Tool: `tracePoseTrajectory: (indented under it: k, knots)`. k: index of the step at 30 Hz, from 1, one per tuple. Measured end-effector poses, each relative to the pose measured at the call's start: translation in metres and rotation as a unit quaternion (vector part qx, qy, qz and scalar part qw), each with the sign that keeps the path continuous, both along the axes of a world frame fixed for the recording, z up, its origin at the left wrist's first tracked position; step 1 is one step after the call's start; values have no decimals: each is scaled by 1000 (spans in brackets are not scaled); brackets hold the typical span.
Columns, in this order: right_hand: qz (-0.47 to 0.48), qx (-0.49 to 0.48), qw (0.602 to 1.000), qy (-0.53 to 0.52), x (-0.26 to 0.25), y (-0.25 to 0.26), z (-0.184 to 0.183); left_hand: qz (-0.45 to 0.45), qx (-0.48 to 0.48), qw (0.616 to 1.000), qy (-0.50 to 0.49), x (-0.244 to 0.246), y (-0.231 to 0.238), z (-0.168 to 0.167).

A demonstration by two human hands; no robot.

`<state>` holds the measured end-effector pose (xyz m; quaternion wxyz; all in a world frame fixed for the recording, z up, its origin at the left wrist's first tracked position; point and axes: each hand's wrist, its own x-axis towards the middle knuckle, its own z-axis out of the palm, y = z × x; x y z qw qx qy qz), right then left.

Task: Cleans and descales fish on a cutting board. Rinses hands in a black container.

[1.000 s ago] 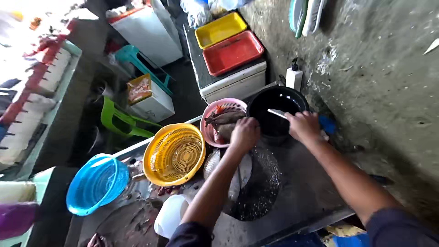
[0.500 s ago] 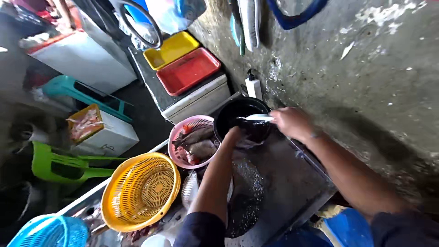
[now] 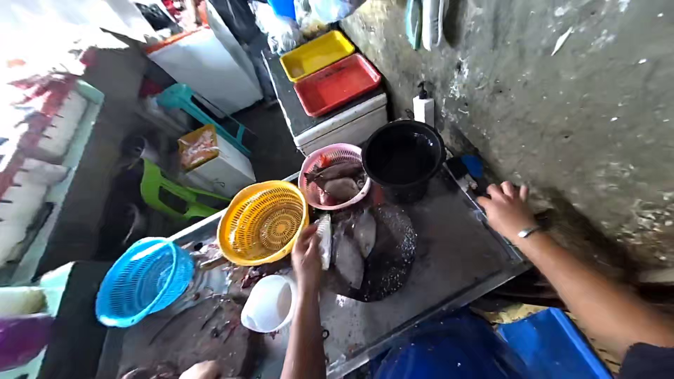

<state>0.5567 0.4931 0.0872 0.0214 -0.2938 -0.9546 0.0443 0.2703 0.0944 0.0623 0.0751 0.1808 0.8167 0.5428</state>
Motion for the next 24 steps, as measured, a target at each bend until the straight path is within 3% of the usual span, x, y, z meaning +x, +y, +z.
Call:
tracePoseTrajectory:
  k: [3, 5, 7, 10, 13, 16, 18, 22, 23, 24]
  knots:
    - [0, -97, 995, 7, -12, -31, -12, 156, 42, 984, -76, 90, -78, -61]
    - [25, -227, 969, -96, -13, -61, -41, 185, 2, 977, -104, 155, -116, -87]
    - [67, -276, 943, -171, -6, -86, -75, 198, -40, 971, -129, 203, -143, -107]
    - [65, -244, 951, -180, 8, -86, -78, 227, -69, 958, -162, 238, -169, -129]
    - [11, -131, 978, -162, 31, -45, -59, 224, -48, 960, -160, 239, -172, -139]
    - [11, 7, 991, -133, 52, 11, -60, 204, -14, 968, -143, 219, -152, -125]
    - [14, 70, 983, -169, 62, 39, -50, 182, 13, 972, -149, 204, -130, -116]
    - [109, 156, 961, -202, 59, 60, -38, 148, 55, 981, -116, 182, -105, -105]
    - [121, 172, 960, -183, 54, 62, -37, 142, 46, 980, -129, 182, -95, -82]
    - [124, 186, 961, -163, 48, 66, -36, 127, 26, 977, -168, 184, -80, -39]
